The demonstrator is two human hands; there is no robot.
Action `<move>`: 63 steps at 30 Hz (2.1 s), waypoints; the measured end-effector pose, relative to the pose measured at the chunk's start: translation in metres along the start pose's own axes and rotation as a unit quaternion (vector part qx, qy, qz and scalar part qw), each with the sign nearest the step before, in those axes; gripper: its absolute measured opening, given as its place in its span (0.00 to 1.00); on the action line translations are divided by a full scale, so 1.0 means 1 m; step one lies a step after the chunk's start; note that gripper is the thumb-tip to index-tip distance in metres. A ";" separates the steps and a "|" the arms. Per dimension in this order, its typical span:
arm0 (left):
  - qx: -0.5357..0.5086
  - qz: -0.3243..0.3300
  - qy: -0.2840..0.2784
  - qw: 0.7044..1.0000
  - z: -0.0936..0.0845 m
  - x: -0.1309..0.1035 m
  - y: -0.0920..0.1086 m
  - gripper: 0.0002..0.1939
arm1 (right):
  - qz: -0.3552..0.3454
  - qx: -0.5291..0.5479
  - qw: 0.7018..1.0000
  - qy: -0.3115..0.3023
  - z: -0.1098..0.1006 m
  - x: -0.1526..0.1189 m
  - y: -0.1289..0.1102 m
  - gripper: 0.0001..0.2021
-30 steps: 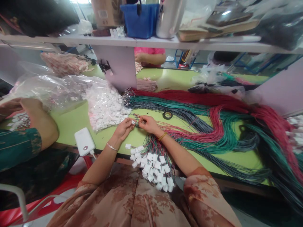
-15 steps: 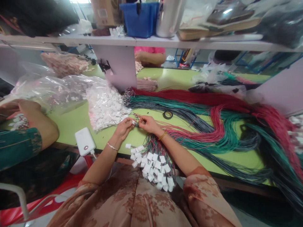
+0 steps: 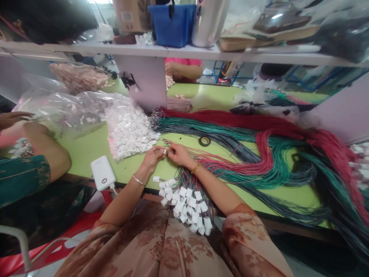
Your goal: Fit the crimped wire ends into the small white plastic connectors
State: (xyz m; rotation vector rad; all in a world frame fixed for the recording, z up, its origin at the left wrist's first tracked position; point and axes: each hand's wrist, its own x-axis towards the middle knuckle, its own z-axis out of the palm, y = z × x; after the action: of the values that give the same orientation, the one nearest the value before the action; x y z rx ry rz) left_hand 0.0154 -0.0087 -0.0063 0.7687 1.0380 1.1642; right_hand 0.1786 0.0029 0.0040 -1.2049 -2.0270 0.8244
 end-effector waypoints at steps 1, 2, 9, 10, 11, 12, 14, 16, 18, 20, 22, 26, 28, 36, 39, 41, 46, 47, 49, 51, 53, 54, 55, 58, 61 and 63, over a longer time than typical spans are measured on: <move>0.008 0.002 0.003 1.000 0.000 0.000 0.000 0.14 | -0.002 -0.007 1.000 -0.006 -0.001 0.001 0.000 0.08; 0.014 0.003 0.006 1.000 0.000 0.000 0.000 0.14 | -0.005 -0.010 1.000 -0.016 -0.003 0.004 0.001 0.09; 0.024 -0.004 -0.005 1.000 -0.002 -0.002 0.005 0.15 | 0.058 -0.177 0.983 -0.002 -0.020 0.047 0.014 0.10; 0.026 -0.005 -0.006 1.000 -0.002 -0.002 0.005 0.15 | 0.068 -0.209 0.975 -0.017 -0.019 0.052 0.017 0.09; 0.027 -0.006 -0.008 1.000 -0.002 -0.002 0.006 0.15 | 0.075 -0.233 0.969 -0.031 -0.018 0.056 0.019 0.09; 0.028 -0.007 -0.009 1.000 -0.003 -0.002 0.006 0.15 | 0.082 -0.248 0.964 -0.042 -0.016 0.058 0.020 0.10; 0.028 -0.008 -0.012 0.999 -0.003 -0.002 0.006 0.15 | 0.093 -0.263 0.959 -0.045 -0.013 0.059 0.023 0.11; 0.028 -0.009 -0.012 1.000 -0.003 -0.002 0.006 0.15 | 0.091 -0.272 0.957 -0.035 -0.013 0.057 0.024 0.12; 0.027 -0.010 -0.011 1.000 -0.002 -0.002 0.005 0.14 | 0.073 -0.290 0.954 -0.022 -0.016 0.055 0.024 0.12; 0.025 -0.010 -0.012 1.000 -0.002 -0.002 0.006 0.14 | 0.061 -0.318 0.946 -0.022 -0.022 0.053 0.023 0.12; 0.023 -0.010 -0.013 1.000 -0.001 -0.003 0.006 0.13 | 0.063 -0.347 0.935 -0.035 -0.026 0.053 0.022 0.12; 0.020 -0.014 -0.016 1.000 0.000 -0.004 0.008 0.12 | 0.071 -0.356 0.930 -0.062 -0.032 0.053 0.022 0.12; 0.018 -0.015 -0.019 1.000 0.000 -0.005 0.008 0.12 | 0.070 -0.312 0.947 -0.044 -0.034 0.053 0.023 0.11; -0.011 -0.013 -0.033 0.999 0.002 -0.006 0.008 0.11 | 0.020 0.019 0.999 0.033 -0.032 0.042 0.009 0.10; -0.027 -0.013 -0.041 0.999 0.001 -0.004 0.006 0.11 | 0.039 0.072 0.996 0.033 -0.028 0.032 0.001 0.11; -0.040 -0.014 -0.044 0.998 0.000 -0.002 0.003 0.11 | 0.047 0.082 0.995 0.028 -0.025 0.024 -0.003 0.11; -0.064 -0.019 -0.051 0.996 -0.001 0.001 0.000 0.09 | 0.043 0.077 0.996 0.009 -0.016 0.008 -0.004 0.10; -0.067 -0.020 -0.053 0.996 -0.001 0.002 0.000 0.08 | 0.042 0.074 0.996 0.010 -0.015 0.006 -0.004 0.10; -0.070 -0.023 -0.057 0.996 -0.001 0.001 0.000 0.08 | 0.044 0.066 0.997 0.012 -0.014 0.004 -0.003 0.10; -0.072 -0.025 -0.056 0.996 -0.001 0.001 0.000 0.08 | 0.046 0.058 0.997 0.013 -0.013 0.004 -0.003 0.10; -0.072 -0.023 -0.055 0.996 -0.001 0.001 0.000 0.08 | 0.048 0.048 0.998 0.014 -0.014 0.004 -0.003 0.09; -0.072 -0.022 -0.055 0.996 -0.001 0.001 0.000 0.08 | 0.047 0.045 0.998 0.014 -0.014 0.004 -0.004 0.09; -0.071 -0.022 -0.054 0.996 -0.001 0.002 0.000 0.08 | 0.047 0.044 0.998 0.013 -0.014 0.004 -0.004 0.09; -0.072 -0.025 -0.049 0.996 -0.001 0.002 -0.001 0.08 | 0.047 0.044 0.998 0.015 -0.015 0.004 -0.004 0.08; -0.070 -0.025 -0.046 0.996 -0.001 0.002 -0.001 0.09 | 0.046 0.048 0.998 0.018 -0.016 0.003 -0.004 0.08; -0.063 -0.021 -0.046 0.997 -0.001 0.002 -0.001 0.10 | 0.040 0.055 0.998 0.014 -0.016 0.003 -0.003 0.09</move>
State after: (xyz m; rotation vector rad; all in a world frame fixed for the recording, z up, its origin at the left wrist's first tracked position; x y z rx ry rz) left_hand 0.0147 -0.0065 -0.0079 0.6917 0.8911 1.1368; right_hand 0.1884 0.0071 0.0169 -1.2353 -1.8957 0.9415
